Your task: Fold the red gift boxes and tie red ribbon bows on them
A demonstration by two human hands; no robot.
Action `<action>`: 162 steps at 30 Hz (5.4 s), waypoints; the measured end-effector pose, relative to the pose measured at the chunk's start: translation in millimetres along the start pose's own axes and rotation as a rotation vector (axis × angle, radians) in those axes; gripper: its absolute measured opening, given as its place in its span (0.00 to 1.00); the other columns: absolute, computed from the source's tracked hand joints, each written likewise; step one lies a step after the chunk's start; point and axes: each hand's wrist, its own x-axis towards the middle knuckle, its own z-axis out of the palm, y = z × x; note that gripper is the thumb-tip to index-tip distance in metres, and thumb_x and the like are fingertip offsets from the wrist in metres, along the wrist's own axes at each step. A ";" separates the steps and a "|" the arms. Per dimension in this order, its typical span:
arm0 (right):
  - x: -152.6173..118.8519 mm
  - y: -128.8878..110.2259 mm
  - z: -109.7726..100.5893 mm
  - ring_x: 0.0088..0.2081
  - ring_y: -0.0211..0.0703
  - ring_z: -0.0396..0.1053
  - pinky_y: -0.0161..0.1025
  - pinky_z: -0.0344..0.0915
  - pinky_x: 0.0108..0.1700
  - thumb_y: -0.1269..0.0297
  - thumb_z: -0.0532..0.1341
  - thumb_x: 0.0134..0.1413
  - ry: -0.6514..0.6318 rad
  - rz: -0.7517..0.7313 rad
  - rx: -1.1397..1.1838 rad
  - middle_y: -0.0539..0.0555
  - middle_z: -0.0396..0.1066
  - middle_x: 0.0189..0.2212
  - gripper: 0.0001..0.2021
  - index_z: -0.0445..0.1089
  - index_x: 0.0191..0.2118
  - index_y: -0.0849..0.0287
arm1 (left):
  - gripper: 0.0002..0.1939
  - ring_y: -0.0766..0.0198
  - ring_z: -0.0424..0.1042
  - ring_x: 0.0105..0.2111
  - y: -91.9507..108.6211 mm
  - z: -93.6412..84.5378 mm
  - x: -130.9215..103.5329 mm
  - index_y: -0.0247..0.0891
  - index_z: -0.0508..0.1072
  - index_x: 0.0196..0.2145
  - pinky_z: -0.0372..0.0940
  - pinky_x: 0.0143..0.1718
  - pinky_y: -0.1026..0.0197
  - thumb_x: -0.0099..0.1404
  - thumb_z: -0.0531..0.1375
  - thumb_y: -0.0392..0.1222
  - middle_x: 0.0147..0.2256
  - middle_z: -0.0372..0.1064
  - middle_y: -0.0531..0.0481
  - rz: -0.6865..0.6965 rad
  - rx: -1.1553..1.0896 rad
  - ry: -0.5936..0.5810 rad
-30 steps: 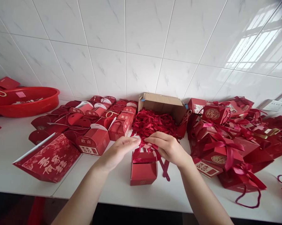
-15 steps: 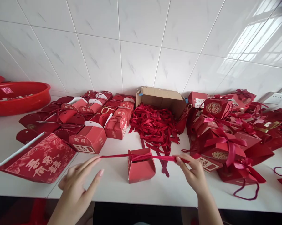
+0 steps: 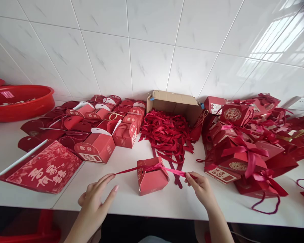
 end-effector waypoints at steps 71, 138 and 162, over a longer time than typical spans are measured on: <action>8.9 -56.6 45.9 0.51 0.50 0.70 0.45 0.72 0.49 0.61 0.63 0.58 -0.146 -0.369 0.075 0.59 0.68 0.51 0.16 0.72 0.52 0.52 | 0.22 0.68 0.57 0.22 83.4 39.2 20.4 0.41 0.54 0.22 0.56 0.24 0.66 0.59 0.61 0.55 0.21 0.53 0.59 -0.057 -0.531 -0.256; 18.1 -83.1 48.8 0.55 0.48 0.67 0.44 0.65 0.55 0.68 0.64 0.53 -0.302 -0.431 -0.096 0.57 0.63 0.57 0.12 0.67 0.43 0.54 | 0.09 0.60 0.72 0.46 88.1 37.0 12.2 0.44 0.71 0.44 0.70 0.48 0.59 0.66 0.57 0.37 0.44 0.69 0.47 0.361 -0.457 -0.162; 23.9 -57.0 37.2 0.21 0.31 0.45 0.33 0.43 0.22 0.44 0.57 0.59 -0.520 0.029 0.093 0.44 0.47 0.17 0.27 0.51 0.18 0.58 | 0.24 0.69 0.53 0.23 81.6 39.9 11.8 0.41 0.53 0.23 0.55 0.23 0.67 0.65 0.53 0.61 0.22 0.50 0.57 -0.117 -0.779 -0.342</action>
